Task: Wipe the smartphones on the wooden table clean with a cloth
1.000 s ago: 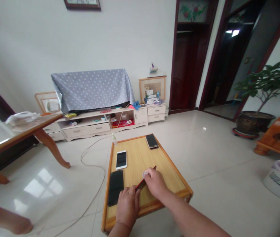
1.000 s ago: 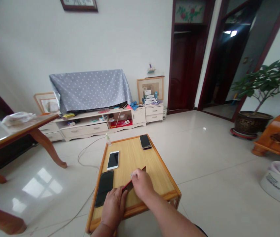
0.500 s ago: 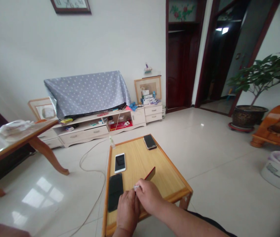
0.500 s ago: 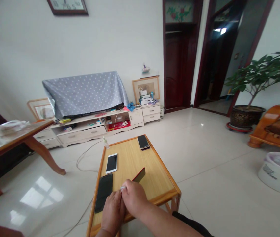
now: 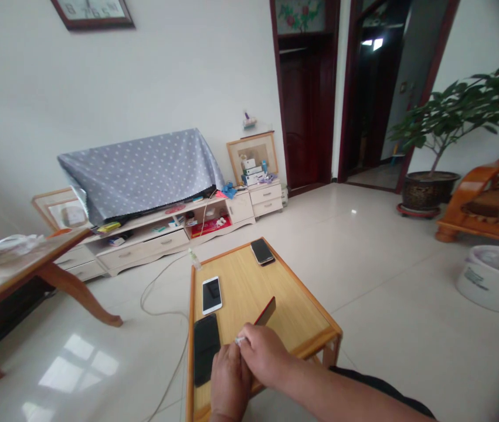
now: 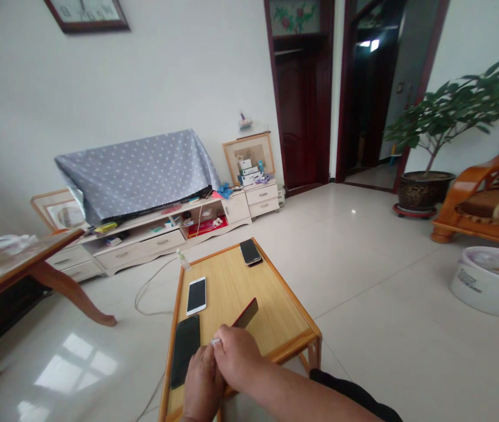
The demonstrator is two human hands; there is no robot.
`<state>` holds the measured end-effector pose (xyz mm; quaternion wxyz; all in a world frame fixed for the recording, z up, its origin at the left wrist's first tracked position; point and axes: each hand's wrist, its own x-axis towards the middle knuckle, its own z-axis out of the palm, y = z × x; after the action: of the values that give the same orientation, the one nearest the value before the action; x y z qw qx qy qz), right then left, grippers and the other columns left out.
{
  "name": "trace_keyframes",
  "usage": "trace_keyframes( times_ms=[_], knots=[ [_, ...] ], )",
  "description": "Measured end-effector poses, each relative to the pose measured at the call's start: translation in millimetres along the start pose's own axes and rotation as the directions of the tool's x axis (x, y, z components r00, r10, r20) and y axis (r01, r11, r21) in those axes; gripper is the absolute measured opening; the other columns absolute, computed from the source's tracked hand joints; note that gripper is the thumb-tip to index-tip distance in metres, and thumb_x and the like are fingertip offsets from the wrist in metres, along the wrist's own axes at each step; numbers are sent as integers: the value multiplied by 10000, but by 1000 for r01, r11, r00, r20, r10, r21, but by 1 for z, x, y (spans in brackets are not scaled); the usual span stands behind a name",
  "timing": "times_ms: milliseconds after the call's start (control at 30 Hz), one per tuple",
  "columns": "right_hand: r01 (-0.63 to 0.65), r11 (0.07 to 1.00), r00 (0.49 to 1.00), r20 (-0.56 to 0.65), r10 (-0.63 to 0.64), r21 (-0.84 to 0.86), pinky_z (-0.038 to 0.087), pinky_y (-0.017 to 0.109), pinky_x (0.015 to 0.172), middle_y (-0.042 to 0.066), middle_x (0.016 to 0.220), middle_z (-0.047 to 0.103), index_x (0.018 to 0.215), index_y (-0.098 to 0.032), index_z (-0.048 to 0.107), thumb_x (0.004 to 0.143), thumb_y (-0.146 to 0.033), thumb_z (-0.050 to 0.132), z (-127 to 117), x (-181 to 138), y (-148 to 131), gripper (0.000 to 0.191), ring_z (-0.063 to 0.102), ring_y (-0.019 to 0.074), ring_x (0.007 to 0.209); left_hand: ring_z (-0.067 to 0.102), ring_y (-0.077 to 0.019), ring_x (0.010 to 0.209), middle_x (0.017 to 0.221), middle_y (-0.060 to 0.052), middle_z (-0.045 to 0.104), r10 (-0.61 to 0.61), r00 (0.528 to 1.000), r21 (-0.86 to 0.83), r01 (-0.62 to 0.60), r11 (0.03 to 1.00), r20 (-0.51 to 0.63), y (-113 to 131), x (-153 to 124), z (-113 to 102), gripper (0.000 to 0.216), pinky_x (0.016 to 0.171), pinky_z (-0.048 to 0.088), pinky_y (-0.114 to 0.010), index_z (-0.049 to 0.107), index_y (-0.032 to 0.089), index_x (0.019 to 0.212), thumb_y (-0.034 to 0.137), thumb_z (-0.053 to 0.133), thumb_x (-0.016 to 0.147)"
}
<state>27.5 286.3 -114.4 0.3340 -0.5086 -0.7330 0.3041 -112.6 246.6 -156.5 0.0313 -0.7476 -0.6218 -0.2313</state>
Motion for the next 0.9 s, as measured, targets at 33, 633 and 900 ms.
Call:
trace_keyframes(
  times_ms=[33, 633, 900],
  knots=[
    [-1, 1000, 1000, 1, 1, -1, 396, 228, 680, 10, 848, 746, 888, -231, 693, 899, -238, 553, -1, 1, 0, 140, 674, 159, 808, 613, -214, 825, 863, -55, 657, 2, 1000, 1, -2, 1000, -3, 0, 0, 0, 199, 743, 431, -318, 614, 213, 976, 240, 417, 966],
    [-21, 999, 1000, -5, 21, -49, 378, 235, 674, 11, 874, 748, 912, -237, 685, 923, -269, 531, -19, 11, 11, 158, 672, 161, 818, 627, -213, 841, 886, -64, 670, 3, 1000, -48, -4, 999, -18, 11, 6, -8, 243, 745, 446, -321, 619, 218, 1038, 292, 392, 993],
    [-47, 992, 998, -51, 42, -116, 379, 258, 744, 54, 948, 738, 979, -208, 680, 947, -225, 474, -57, 31, 37, 209, 656, 188, 903, 616, -211, 858, 895, -60, 662, -37, 999, -48, 37, 998, 6, 7, 4, -3, 248, 758, 450, -332, 619, 218, 1002, 350, 409, 1003]
  ],
)
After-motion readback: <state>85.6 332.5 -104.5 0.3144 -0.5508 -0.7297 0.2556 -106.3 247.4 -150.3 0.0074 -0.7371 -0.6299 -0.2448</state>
